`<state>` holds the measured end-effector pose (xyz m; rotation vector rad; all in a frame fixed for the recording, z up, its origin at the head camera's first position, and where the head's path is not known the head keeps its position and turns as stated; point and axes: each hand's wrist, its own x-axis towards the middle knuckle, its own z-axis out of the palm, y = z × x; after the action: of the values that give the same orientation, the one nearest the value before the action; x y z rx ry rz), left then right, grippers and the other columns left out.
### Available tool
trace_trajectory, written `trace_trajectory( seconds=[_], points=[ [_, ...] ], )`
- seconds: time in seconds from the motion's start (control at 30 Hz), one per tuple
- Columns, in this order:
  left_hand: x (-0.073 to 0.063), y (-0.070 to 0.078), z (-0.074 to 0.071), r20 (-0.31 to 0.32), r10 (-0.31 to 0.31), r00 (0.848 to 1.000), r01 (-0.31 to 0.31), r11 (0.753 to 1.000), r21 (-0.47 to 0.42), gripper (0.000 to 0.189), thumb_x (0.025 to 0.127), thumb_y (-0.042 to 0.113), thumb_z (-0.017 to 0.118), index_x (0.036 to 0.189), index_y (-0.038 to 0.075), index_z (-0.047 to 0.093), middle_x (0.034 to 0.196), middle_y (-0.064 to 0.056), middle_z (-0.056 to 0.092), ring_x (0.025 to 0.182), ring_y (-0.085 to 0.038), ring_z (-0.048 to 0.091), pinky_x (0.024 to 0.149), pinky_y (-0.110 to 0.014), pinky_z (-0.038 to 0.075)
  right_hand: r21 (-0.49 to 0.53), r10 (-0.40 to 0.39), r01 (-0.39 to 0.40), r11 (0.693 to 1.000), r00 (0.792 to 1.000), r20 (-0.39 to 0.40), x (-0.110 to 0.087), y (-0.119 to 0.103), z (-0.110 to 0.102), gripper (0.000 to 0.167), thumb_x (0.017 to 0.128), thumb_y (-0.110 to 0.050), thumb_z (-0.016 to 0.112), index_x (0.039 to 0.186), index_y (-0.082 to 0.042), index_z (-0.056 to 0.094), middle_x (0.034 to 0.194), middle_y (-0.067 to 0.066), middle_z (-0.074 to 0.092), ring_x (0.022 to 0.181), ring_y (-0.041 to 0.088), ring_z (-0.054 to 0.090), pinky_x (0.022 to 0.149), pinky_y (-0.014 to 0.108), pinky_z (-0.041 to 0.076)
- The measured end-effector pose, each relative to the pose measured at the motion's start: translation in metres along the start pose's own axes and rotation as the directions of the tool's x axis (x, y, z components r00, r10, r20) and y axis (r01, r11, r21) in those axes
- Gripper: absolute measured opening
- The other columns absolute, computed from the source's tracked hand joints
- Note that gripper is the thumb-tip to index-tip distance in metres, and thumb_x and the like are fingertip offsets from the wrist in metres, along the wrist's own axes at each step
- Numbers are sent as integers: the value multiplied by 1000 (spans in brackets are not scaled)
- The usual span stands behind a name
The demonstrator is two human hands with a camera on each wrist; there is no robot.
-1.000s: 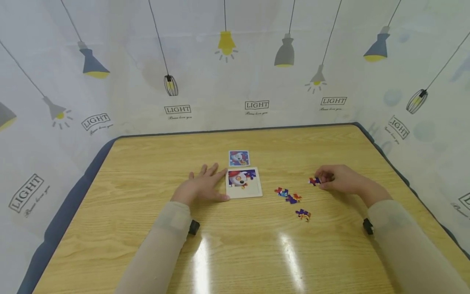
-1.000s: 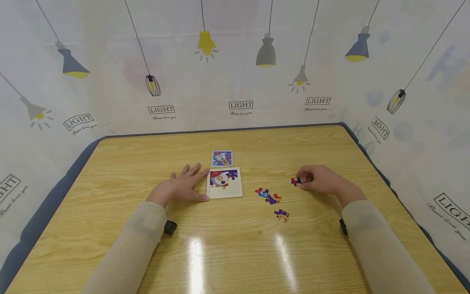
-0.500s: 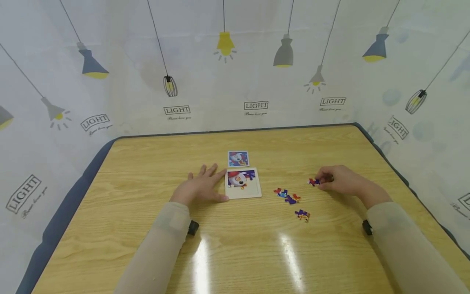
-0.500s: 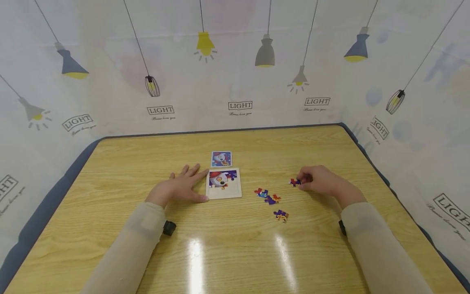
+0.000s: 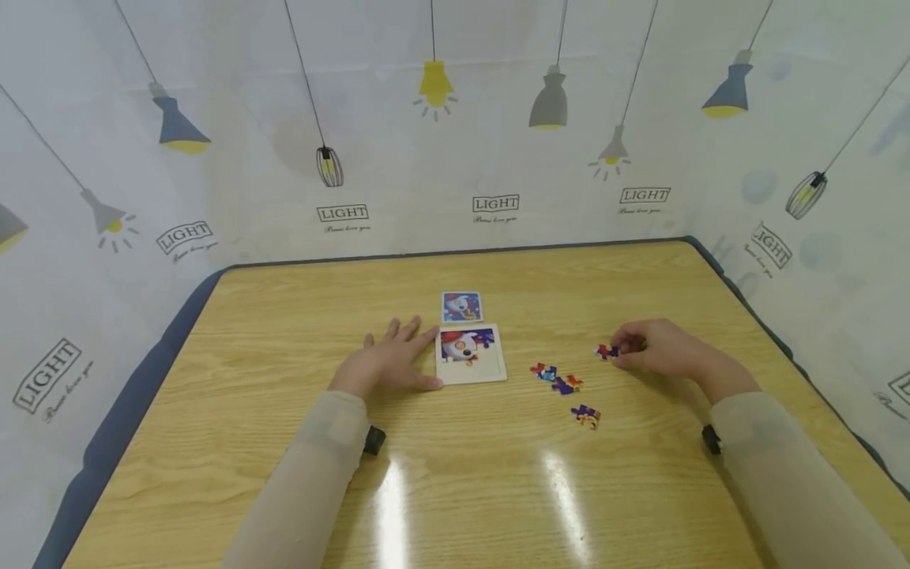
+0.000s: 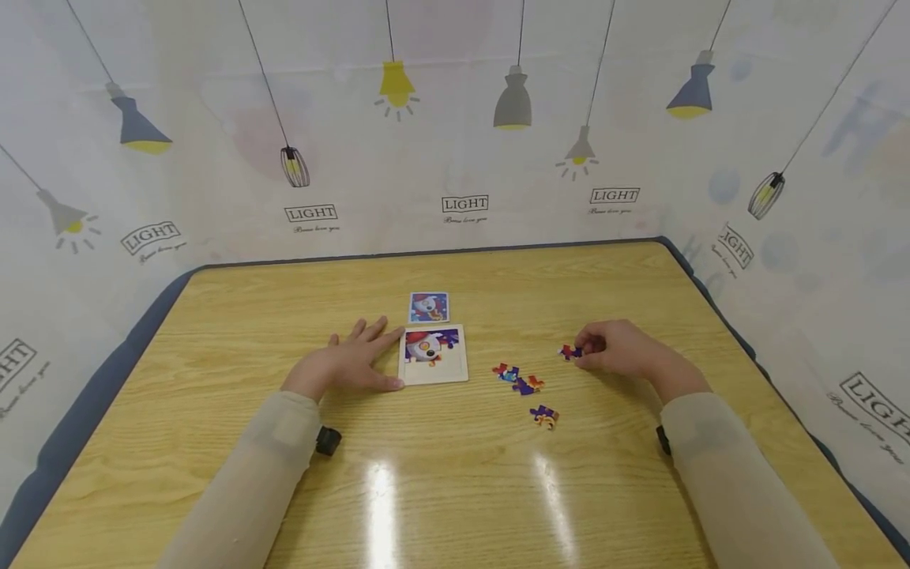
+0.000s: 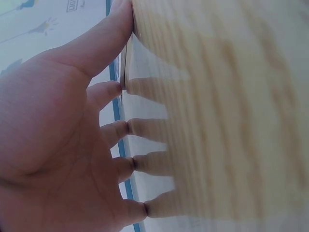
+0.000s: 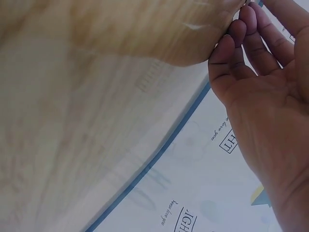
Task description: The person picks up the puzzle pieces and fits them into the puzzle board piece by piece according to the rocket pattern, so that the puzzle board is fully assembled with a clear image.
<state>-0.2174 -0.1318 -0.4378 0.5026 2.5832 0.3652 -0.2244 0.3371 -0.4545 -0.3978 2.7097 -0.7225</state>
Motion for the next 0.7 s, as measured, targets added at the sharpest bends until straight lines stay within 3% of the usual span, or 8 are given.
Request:
trace_trajectory(
  seconds=[0.27, 0.57, 0.7],
  points=[
    [-4, 3, -1, -4, -1, 1000, 1, 1000, -7, 97, 98, 64, 66, 173, 30, 15, 182, -10, -2, 167, -45, -7, 129, -77, -2, 44, 16, -16, 999, 1000, 0, -2, 2, -1, 28, 98, -29, 79, 116, -10, 73, 103, 3, 72, 94, 17, 63, 81, 32, 54],
    [8, -9, 6, -6, 4, 1000, -4, 1000, -30, 105, 90, 77, 66, 172, 37, 14, 182, -7, -4, 167, -44, -9, 126, -80, -4, 69, 8, -8, 998, 1000, -1, -5, 2, -2, 32, 97, -30, 80, 118, -8, 71, 103, 6, 70, 93, 18, 61, 76, 28, 53],
    [6, -6, 3, 6, -1, 1000, 1, 999, -33, 104, 92, 72, 68, 172, 36, 14, 182, -7, -5, 167, -43, -10, 127, -78, -6, 73, 5, -5, 997, 1000, -9, -4, 2, -1, 32, 96, -31, 81, 116, -8, 71, 103, 5, 69, 92, 17, 60, 76, 28, 52]
  ],
)
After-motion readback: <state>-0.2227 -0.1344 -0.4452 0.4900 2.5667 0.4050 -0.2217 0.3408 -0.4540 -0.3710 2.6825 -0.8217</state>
